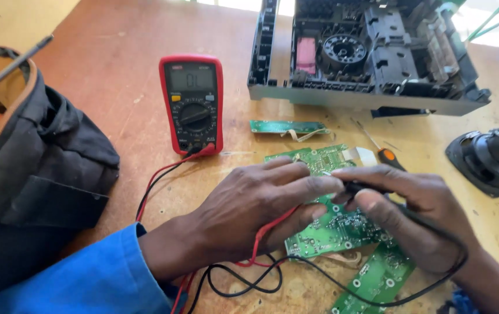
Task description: Testing electrical components on a circuit board using a digital multimeter to diagnose faults.
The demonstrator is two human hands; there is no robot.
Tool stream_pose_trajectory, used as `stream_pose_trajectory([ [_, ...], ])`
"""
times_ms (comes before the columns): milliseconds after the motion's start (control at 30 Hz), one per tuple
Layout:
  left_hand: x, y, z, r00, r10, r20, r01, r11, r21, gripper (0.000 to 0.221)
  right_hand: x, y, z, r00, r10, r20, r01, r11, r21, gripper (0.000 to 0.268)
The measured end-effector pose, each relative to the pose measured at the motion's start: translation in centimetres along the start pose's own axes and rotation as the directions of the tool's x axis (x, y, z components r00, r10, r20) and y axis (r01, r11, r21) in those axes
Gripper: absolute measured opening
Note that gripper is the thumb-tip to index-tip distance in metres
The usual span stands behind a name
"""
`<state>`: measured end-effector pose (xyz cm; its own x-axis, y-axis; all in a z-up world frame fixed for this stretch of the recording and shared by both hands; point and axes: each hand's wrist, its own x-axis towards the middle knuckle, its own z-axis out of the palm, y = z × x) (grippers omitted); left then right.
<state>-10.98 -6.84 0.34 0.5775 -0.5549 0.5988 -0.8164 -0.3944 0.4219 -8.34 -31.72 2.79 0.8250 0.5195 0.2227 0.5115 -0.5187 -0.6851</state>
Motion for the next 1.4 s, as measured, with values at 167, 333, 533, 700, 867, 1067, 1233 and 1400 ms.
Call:
stream_pose_trajectory([
  [167, -0.3, -0.6, 0.5, 0.997, 0.025, -0.072, -0.031, 0.995, -0.096, 0.025, 0.2, 0.1, 0.3, 0.991, 0.137, 0.0, -0.136, 0.984, 0.117, 0.043],
  [333, -0.7, -1.1, 0.9, 1.0, -0.004, -0.028, 0.0, 0.991, -0.137, 0.024, 0.2, 0.2, 0.6, 0.988, 0.155, 0.015, -0.156, 0.985, 0.069, 0.044],
  [533, -0.5, -0.9, 0.4, 0.996, -0.087, -0.017, 0.08, 0.966, -0.246, 0.029, 0.1, -0.4, 0.9, 0.987, 0.104, -0.122, -0.092, 0.991, 0.098, 0.032],
  [700, -0.4, -0.9, 0.2, 0.952, -0.292, -0.09, 0.24, 0.897, -0.37, 0.026, -0.3, 0.9, 0.8, 0.981, -0.029, -0.189, 0.009, 0.994, -0.109, 0.031],
  [867, -0.8, -1.3, 0.6, 0.972, -0.222, -0.072, 0.186, 0.921, -0.342, 0.023, -0.1, 0.9, 0.4, 0.996, -0.08, -0.045, 0.06, 0.936, -0.348, 0.036],
  [1067, -1.0, -1.3, 0.7, 0.981, -0.189, -0.034, 0.167, 0.926, -0.34, 0.029, -0.8, 1.2, 0.5, 1.0, 0.007, -0.028, -0.015, 0.951, -0.31, 0.032],
  [1233, -1.2, -1.1, 1.2, 0.986, -0.168, 0.015, 0.164, 0.938, -0.305, 0.028, -2.9, 2.6, -0.7, 0.986, 0.166, -0.007, -0.164, 0.969, -0.183, 0.017],
  [1400, -1.4, -1.5, 1.5, 0.988, -0.142, 0.054, 0.152, 0.93, -0.334, 0.024, -2.6, 2.6, -0.5, 0.989, 0.083, 0.123, -0.043, 0.954, -0.297, 0.015],
])
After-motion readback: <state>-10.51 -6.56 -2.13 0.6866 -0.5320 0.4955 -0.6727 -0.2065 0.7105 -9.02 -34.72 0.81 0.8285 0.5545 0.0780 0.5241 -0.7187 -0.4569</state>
